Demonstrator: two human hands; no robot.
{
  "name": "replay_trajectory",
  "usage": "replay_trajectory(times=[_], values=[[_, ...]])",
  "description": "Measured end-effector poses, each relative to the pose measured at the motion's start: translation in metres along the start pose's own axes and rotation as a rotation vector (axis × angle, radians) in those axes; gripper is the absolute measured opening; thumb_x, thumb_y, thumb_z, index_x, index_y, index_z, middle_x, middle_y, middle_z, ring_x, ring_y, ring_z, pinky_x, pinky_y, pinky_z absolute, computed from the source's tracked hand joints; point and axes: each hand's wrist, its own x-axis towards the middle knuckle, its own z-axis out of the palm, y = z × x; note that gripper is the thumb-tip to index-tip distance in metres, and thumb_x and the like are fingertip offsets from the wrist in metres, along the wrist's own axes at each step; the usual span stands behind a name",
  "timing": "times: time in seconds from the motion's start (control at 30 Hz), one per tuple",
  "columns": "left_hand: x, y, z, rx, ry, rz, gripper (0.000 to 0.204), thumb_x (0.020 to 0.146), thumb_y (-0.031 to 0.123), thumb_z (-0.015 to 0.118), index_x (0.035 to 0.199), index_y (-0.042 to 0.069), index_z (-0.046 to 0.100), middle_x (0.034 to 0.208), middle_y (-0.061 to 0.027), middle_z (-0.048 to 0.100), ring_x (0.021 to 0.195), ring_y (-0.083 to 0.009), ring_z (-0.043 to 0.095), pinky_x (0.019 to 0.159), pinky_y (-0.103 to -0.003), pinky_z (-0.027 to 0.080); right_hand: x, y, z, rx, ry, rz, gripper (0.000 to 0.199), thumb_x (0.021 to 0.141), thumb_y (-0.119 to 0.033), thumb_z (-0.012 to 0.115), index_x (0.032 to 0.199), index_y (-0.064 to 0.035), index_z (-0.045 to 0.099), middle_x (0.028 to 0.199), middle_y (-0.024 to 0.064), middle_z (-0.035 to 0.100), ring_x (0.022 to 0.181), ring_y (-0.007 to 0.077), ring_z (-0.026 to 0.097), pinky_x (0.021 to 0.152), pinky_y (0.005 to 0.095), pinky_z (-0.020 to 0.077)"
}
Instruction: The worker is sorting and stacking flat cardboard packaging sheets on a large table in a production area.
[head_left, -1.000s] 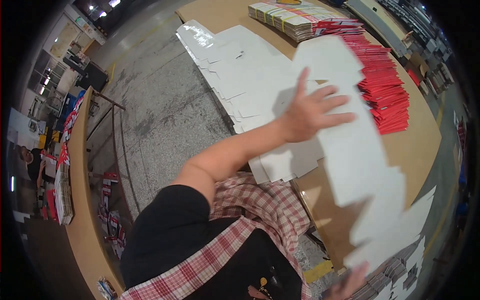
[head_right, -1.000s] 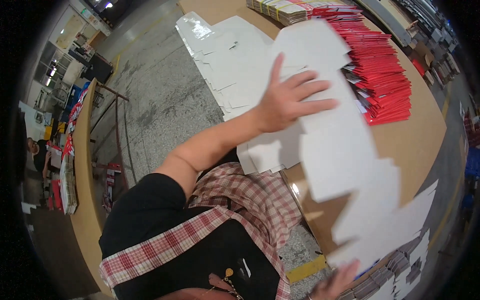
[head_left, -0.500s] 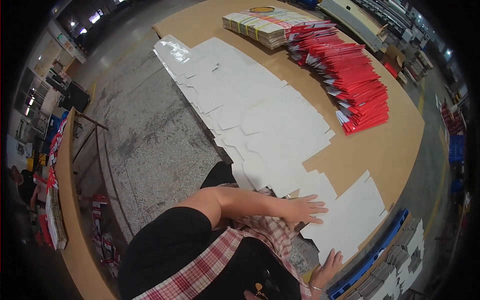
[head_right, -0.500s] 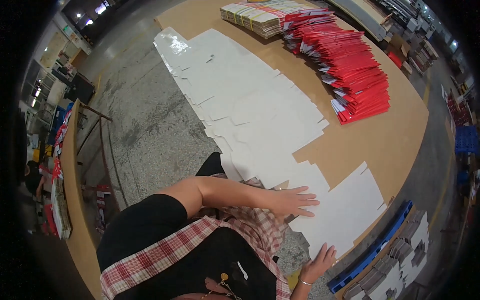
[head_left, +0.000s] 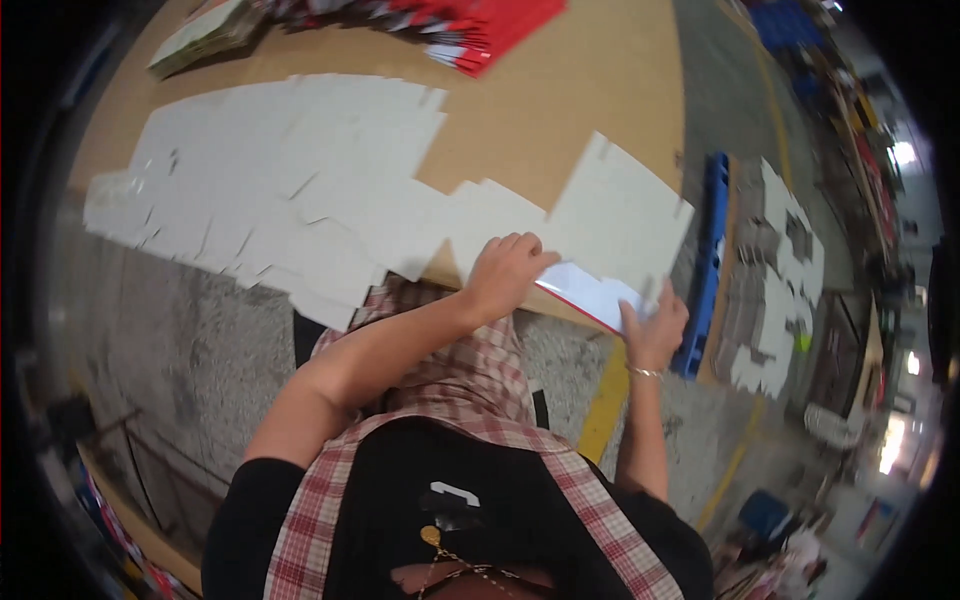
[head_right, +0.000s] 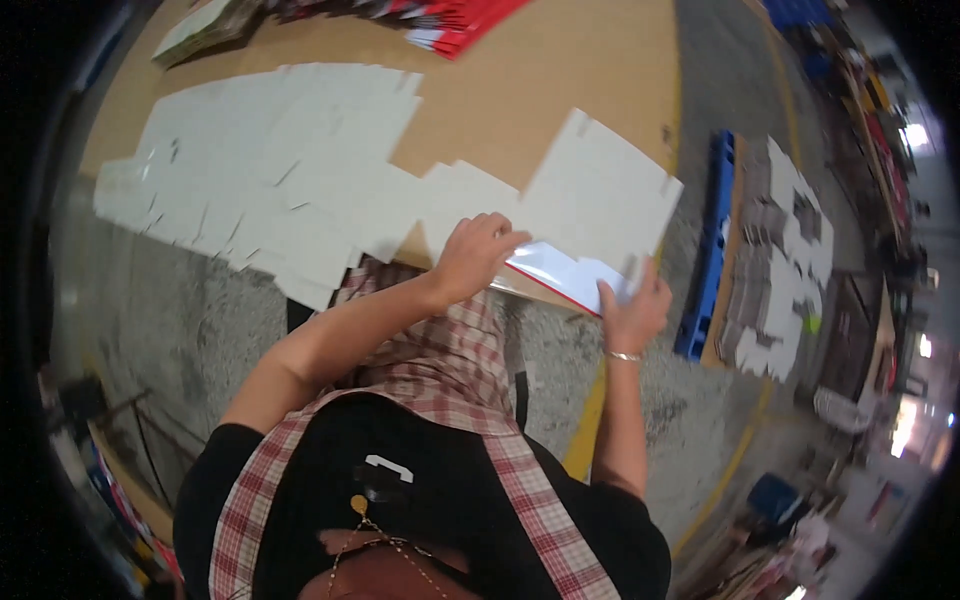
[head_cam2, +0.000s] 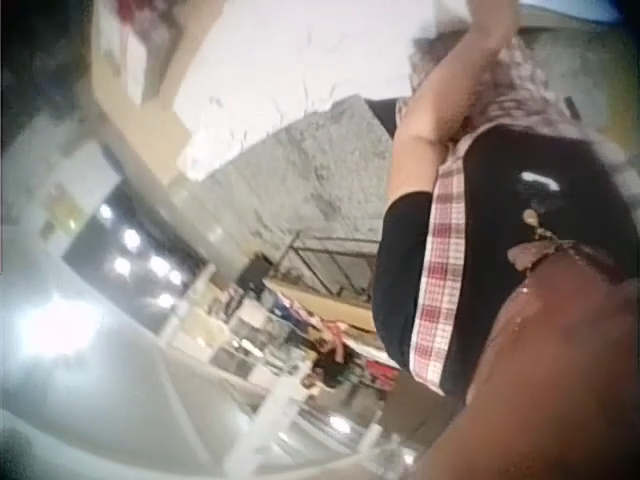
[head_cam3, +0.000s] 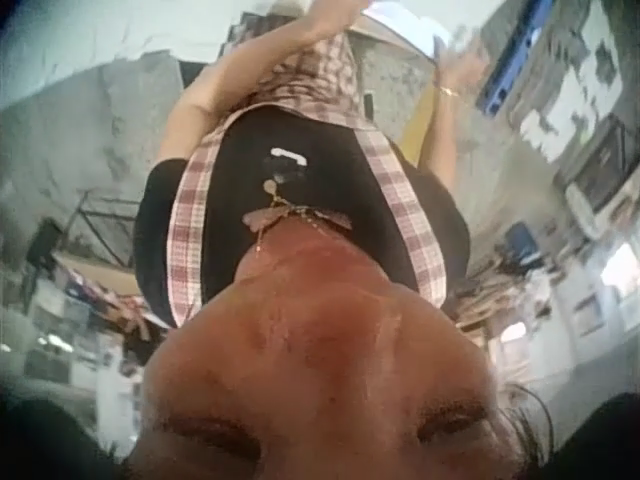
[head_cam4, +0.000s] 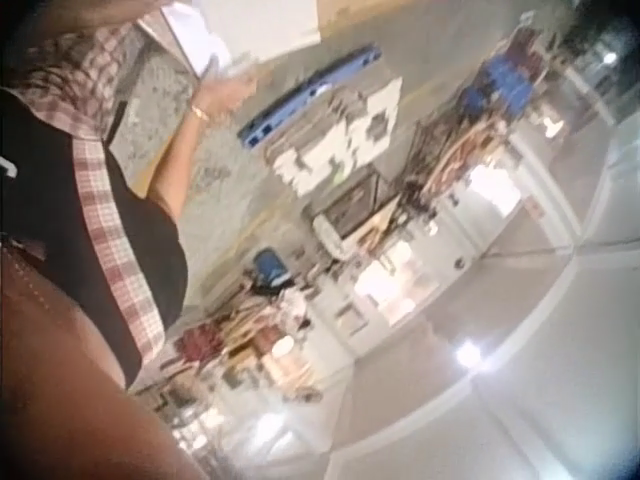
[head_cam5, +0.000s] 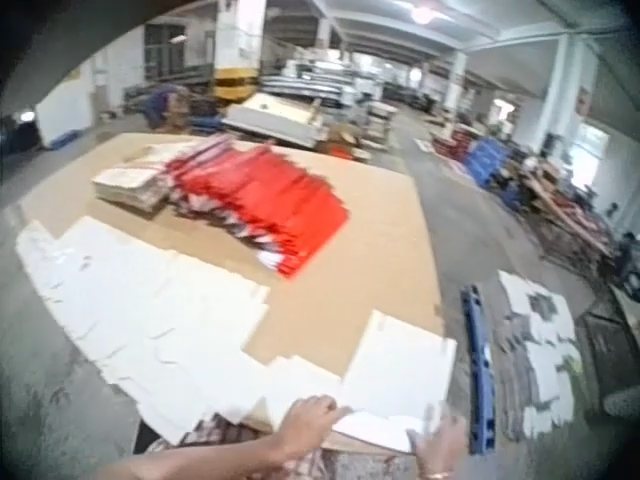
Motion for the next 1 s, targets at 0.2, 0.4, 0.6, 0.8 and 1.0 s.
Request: replay_trajectory(times=[0.2, 0.4, 0.6, 0.8, 1.0], values=[[-0.006, 0.02, -0.009, 0.163, -0.108, 0.409, 0.051, 0.07, 0.022, 0.071, 0.12, 0.02, 0.061, 0.122, -0.0016, 0.058, 0.105, -0.0214, 0.053, 0.083, -0.039, 0.04, -0.027, -0.046, 0.026, 0.562, -0.081, -0.532, 0.017, 0.08, -0.012, 0.069, 0.096, -0.0062, 0.067, 0.09, 0.0103, 0.065, 0.085, 0.0299, 0.059, 0.077, 0.0414, 0.0423], [0.022, -0.042, -0.065, -0.152, -0.538, -0.146, 0.067, 0.071, 0.012, 0.07, 0.135, 0.024, 0.052, 0.141, -0.0058, 0.048, 0.114, -0.0287, 0.052, 0.09, -0.044, 0.047, -0.033, -0.039, 0.03, 0.618, -0.005, -0.633, 0.016, 0.079, -0.013, 0.07, 0.093, -0.0075, 0.066, 0.089, 0.0071, 0.058, 0.083, 0.0267, 0.056, 0.073, 0.0385, 0.0427], [0.002, 0.047, -0.037, 0.483, -0.555, -0.021, 0.072, 0.08, 0.024, 0.069, 0.142, 0.042, 0.039, 0.144, -0.0249, 0.035, 0.122, -0.05, 0.041, 0.091, -0.062, 0.042, -0.049, -0.043, 0.003, 0.615, -0.067, -0.539, 0.015, 0.082, -0.015, 0.069, 0.091, -0.0058, 0.062, 0.088, 0.0078, 0.058, 0.082, 0.0263, 0.057, 0.071, 0.0365, 0.0445], [-0.023, 0.049, 0.003, 0.581, -0.498, 0.112, 0.067, 0.084, 0.037, 0.063, 0.143, 0.047, 0.035, 0.15, -0.0295, 0.024, 0.127, -0.0609, 0.03, 0.095, -0.072, 0.031, -0.098, -0.083, 0.003, 1.518, -0.596, 0.829, 0.03, 0.095, -0.035, 0.06, 0.089, -0.0056, 0.061, 0.071, 0.0023, 0.06, 0.059, 0.0119, 0.056, 0.051, 0.024, 0.0433], [-0.004, 0.068, -0.012, 0.329, -0.644, 0.144, 0.081, 0.076, 0.031, 0.075, 0.146, 0.031, 0.036, 0.146, -0.0306, 0.027, 0.127, -0.0588, 0.032, 0.099, -0.066, 0.035, -0.095, -0.07, 0.023, 0.901, 0.079, 0.423, 0.023, 0.095, -0.021, 0.056, 0.094, -0.0001, 0.064, 0.074, 0.01, 0.061, 0.061, 0.0199, 0.058, 0.054, 0.0312, 0.0452]])
